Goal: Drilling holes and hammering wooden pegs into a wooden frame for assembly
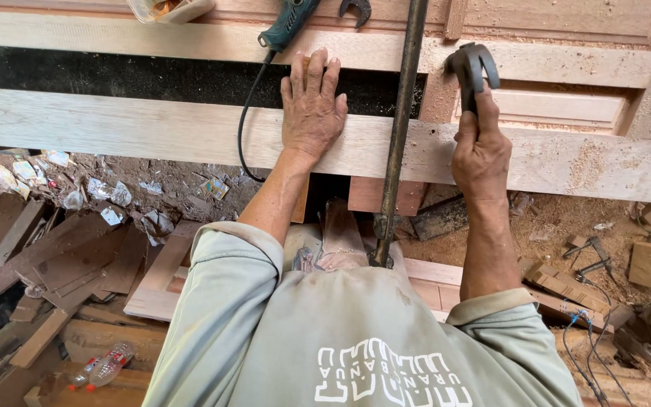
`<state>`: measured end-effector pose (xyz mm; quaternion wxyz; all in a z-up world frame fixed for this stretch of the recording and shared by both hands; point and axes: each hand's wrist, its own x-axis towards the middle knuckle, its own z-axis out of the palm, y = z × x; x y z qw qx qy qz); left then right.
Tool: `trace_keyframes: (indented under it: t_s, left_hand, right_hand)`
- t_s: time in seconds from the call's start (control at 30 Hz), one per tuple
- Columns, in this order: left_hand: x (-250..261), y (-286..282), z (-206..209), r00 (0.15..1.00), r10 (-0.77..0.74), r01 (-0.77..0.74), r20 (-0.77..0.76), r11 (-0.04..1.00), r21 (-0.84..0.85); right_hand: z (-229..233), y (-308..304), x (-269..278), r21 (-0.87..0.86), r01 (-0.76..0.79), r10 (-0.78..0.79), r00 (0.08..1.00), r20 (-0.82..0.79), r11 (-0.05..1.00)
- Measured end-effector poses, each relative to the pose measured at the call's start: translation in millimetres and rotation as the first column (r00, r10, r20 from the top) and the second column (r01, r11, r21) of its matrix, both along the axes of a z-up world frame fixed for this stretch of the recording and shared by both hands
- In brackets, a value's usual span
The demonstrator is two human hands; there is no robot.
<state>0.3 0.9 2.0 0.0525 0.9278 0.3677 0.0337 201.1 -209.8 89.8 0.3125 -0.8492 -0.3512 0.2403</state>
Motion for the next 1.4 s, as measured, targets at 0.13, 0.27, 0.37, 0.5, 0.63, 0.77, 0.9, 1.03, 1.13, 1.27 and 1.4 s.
trace_keyframes:
  t_s: [0.13, 0.27, 0.37, 0.5, 0.63, 0.77, 0.9, 1.03, 1.13, 1.27, 1.4]
  left_hand:
    - [1.7, 2.9, 2.2, 1.0, -0.004, 0.004, 0.025, 1.0, 0.016]
    - [1.7, -0.1, 0.7, 1.0, -0.001, 0.0, 0.026, 1.0, 0.017]
    - [7.8, -9.8, -38.8, 0.999, 0.043, -0.043, 0.023, 0.999, -0.003]
    - [12.3, -8.2, -21.3, 0.996, 0.082, -0.085, 0.04, 0.994, 0.067]
    - [0.8, -7.6, -16.5, 0.976, 0.072, -0.064, 0.205, 0.997, -0.044]
    - [-22.2, -0.9, 16.4, 0.908, 0.006, 0.002, 0.419, 1.0, -0.019]
    - [-78.1, 48.7, 61.8, 0.692, 0.04, -0.003, 0.721, 0.999, -0.053]
    - [-146.9, 151.5, -12.4, 0.661, 0.182, -0.4, 0.728, 0.906, 0.136]
    - [-197.5, 225.3, -26.8, 0.702, 0.477, -0.563, 0.529, 0.827, 0.001]
    - [-211.9, 307.1, -64.1, 0.618, 0.703, -0.701, 0.351, 0.695, -0.157]
    - [-192.5, 347.3, -102.6, 0.413, 0.823, -0.896, 0.39, 0.443, 0.013]
  right_hand:
    - [-14.4, -9.6, 15.0, 0.132, -0.045, 0.035, 0.996, 0.077, 0.99]
    - [-30.8, -27.7, 25.5, 0.1, 0.113, -0.145, 0.89, 0.432, 0.989]
    - [-44.8, -41.5, 42.8, 0.123, 0.088, -0.146, 0.767, 0.625, 0.988]
    - [-15.6, -34.1, 29.5, -0.091, 0.104, 0.006, 0.626, 0.779, 0.99]
    - [16.6, -3.8, -16.4, 0.018, 0.122, -0.105, 0.76, 0.641, 0.992]
    - [33.0, 19.6, -69.5, 0.268, -0.11, -0.103, 0.734, 0.671, 0.957]
    - [20.0, 40.7, -131.6, 0.378, -0.223, -0.056, 0.796, 0.603, 0.899]
    - [-7.7, 55.8, -185.6, 0.267, -0.146, 0.031, 0.919, 0.394, 0.953]
    - [9.3, 91.6, -222.2, 0.108, -0.225, 0.181, 0.931, 0.318, 0.968]
    - [7.6, 136.3, -241.1, 0.116, -0.266, 0.233, 0.942, 0.241, 0.957]
    - [3.9, 184.7, -230.7, 0.068, -0.311, 0.283, 0.921, 0.266, 0.948]
